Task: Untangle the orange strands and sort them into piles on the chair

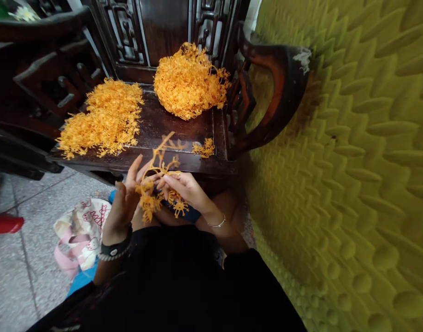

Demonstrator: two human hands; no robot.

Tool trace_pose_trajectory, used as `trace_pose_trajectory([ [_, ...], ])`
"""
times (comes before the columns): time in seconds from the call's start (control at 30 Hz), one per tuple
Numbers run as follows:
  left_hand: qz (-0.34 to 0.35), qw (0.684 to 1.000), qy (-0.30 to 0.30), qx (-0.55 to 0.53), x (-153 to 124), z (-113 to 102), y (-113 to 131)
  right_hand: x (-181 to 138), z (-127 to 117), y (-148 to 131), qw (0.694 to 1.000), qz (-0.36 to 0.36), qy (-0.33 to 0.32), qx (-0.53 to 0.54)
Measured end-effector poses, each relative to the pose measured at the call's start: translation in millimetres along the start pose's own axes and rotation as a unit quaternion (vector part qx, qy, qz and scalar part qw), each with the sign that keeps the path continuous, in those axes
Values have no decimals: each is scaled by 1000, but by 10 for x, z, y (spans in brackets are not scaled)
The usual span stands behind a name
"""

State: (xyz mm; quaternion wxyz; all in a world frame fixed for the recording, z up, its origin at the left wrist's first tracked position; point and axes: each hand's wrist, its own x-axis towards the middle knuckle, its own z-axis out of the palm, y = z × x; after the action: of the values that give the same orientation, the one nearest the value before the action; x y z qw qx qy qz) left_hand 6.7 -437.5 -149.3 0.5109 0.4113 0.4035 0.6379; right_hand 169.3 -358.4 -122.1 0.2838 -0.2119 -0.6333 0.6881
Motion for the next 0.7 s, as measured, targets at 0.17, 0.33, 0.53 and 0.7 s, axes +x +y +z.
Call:
trace_pose_trajectory([
  [0.17, 32, 998, -14, 59, -157, -23, -117, -77, 35, -20, 997, -20, 79, 16],
  [0.33, 45, 995, -8, 91, -165, 40, -125, -123, 98, -76, 990, -79, 104, -58],
  [0.53, 108, 972, -2, 209, -158, 122, 37, -178, 77, 37, 981, -130, 139, -25],
  [0.7, 175, 913, -51, 364, -195, 121, 106, -233, 95, -8, 983, -132, 127, -2],
])
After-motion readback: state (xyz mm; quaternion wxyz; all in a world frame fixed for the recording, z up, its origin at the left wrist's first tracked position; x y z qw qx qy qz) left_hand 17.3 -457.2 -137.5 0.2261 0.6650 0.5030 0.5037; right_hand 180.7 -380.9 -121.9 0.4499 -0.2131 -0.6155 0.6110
